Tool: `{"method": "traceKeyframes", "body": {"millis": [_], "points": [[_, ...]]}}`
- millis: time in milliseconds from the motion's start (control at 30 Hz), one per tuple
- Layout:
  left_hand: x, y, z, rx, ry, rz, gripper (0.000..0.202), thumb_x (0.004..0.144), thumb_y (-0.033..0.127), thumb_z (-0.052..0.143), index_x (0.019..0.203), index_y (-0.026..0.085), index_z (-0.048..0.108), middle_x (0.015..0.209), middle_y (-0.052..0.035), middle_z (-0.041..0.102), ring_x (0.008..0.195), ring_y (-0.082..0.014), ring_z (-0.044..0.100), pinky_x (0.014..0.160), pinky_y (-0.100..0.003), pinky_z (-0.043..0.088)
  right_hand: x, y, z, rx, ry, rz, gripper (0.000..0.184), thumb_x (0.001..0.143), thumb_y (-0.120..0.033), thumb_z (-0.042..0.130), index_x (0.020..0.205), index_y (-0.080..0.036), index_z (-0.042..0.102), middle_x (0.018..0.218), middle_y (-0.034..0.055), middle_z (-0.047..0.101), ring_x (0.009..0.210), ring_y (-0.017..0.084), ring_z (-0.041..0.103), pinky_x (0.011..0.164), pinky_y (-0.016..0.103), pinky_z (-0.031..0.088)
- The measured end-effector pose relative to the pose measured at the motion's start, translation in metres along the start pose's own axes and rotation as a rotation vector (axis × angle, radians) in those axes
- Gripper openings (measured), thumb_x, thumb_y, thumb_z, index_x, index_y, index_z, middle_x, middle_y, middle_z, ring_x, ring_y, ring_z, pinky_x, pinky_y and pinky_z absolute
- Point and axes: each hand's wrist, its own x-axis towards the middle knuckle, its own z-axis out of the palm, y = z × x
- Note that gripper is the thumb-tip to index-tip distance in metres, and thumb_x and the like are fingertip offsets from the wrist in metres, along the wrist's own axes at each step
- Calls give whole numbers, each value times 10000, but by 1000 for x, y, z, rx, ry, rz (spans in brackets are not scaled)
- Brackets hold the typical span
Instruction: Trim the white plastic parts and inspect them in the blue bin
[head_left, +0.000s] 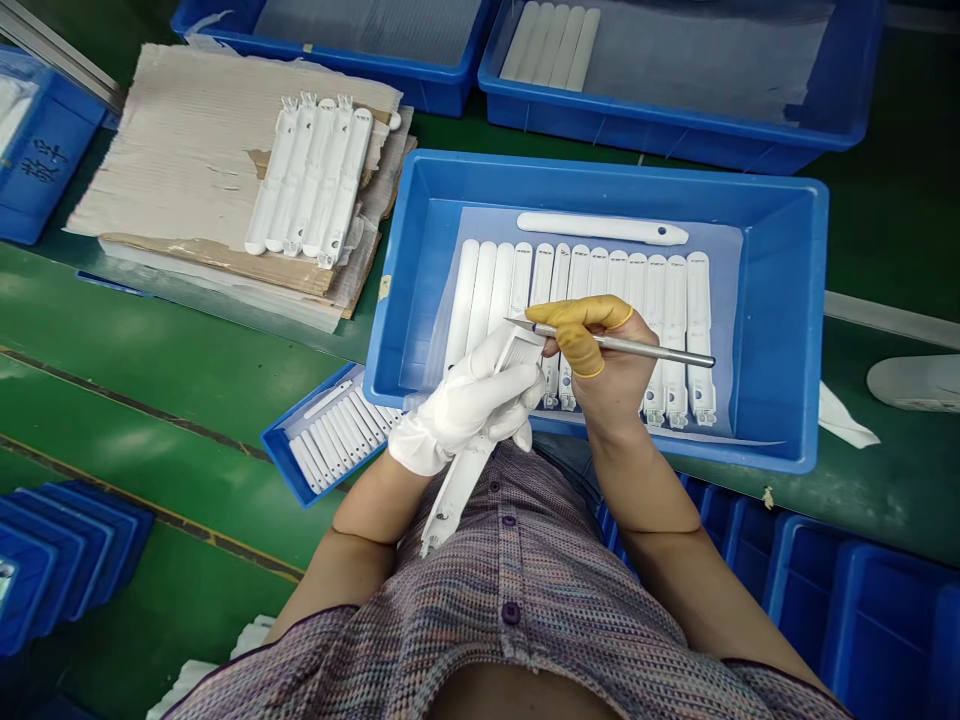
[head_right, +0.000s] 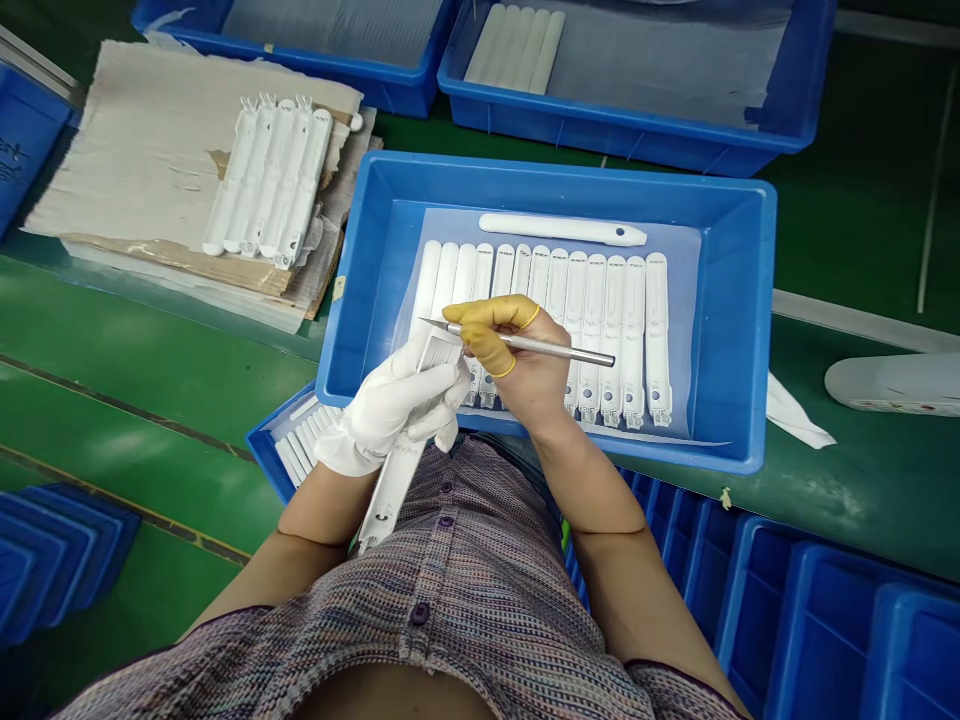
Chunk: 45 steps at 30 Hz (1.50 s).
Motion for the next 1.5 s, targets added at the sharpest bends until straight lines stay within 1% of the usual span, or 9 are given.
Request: {"method": "traceKeyframes", "body": {"millis": [300, 500, 600, 767, 900, 1000, 1267, 1400, 1500], "points": [[-1, 1, 1, -11, 12, -8, 246, 991, 340, 660, 903, 145, 539, 789, 53, 568, 368, 12, 365, 448, -196, 567, 0, -2, 1, 21, 4, -21, 230, 954, -367, 786, 849, -170, 729, 803, 24, 745, 722, 153, 754, 724, 300, 659], [-1, 2, 2, -8, 14, 3, 259, 988, 341, 663, 876, 139, 546, 778, 54, 562, 364, 12, 361, 445, -196, 569, 1, -1, 2, -9, 29, 19, 342, 917, -474, 812, 813, -165, 707, 769, 25, 723, 713, 167, 748, 722, 323, 662], [0, 2, 2, -4, 13, 4, 276, 977, 353, 672, 862, 143, 534, 770, 56, 557, 358, 11, 355, 436, -194, 563, 1, 0, 2, 15, 27, 2, 310, 938, -440, 797, 827, -163, 713, 747, 17, 710, 705, 158, 744, 727, 315, 660], [1, 1, 1, -2, 25, -5, 269, 975, 355, 673, 879, 139, 545, 785, 48, 572, 360, 10, 362, 442, -205, 565, 1, 0, 1, 27, -12, -29, 226, 938, -365, 806, 851, -169, 733, 835, 25, 759, 710, 139, 745, 730, 295, 660], [1, 2, 3, 4, 34, -6, 285, 962, 365, 693, 866, 138, 550, 775, 48, 567, 357, 10, 361, 432, -203, 556, 2, 0, 2, 13, 30, -14, 267, 939, -406, 799, 837, -170, 727, 766, 16, 730, 705, 146, 743, 713, 296, 660], [1, 3, 4, 0, 16, -2, 298, 970, 365, 688, 846, 135, 545, 763, 51, 564, 361, 13, 351, 449, -203, 566, 2, 0, 2, -5, 15, -6, 297, 925, -438, 809, 827, -170, 727, 793, 22, 742, 691, 146, 737, 710, 305, 661], [0, 1, 2, -6, 11, 6, 233, 992, 338, 658, 911, 144, 556, 801, 49, 577, 368, 12, 361, 450, -199, 564, 1, 0, 1, 63, 10, -34, 189, 950, -329, 795, 871, -166, 745, 791, 20, 740, 729, 144, 755, 682, 261, 636], [0, 2, 2, 7, 7, 1, 290, 981, 362, 686, 863, 136, 547, 777, 52, 567, 365, 14, 362, 456, -197, 569, 1, -1, 1, 38, 5, -38, 212, 929, -346, 816, 851, -162, 744, 833, 27, 760, 711, 138, 747, 724, 283, 653], [0, 2, 3, 3, 16, -2, 277, 983, 362, 683, 888, 136, 553, 785, 53, 570, 363, 15, 360, 448, -198, 566, 1, 0, 1, 22, 34, -18, 240, 938, -375, 802, 849, -160, 740, 783, 22, 737, 700, 143, 744, 652, 260, 633]]}}
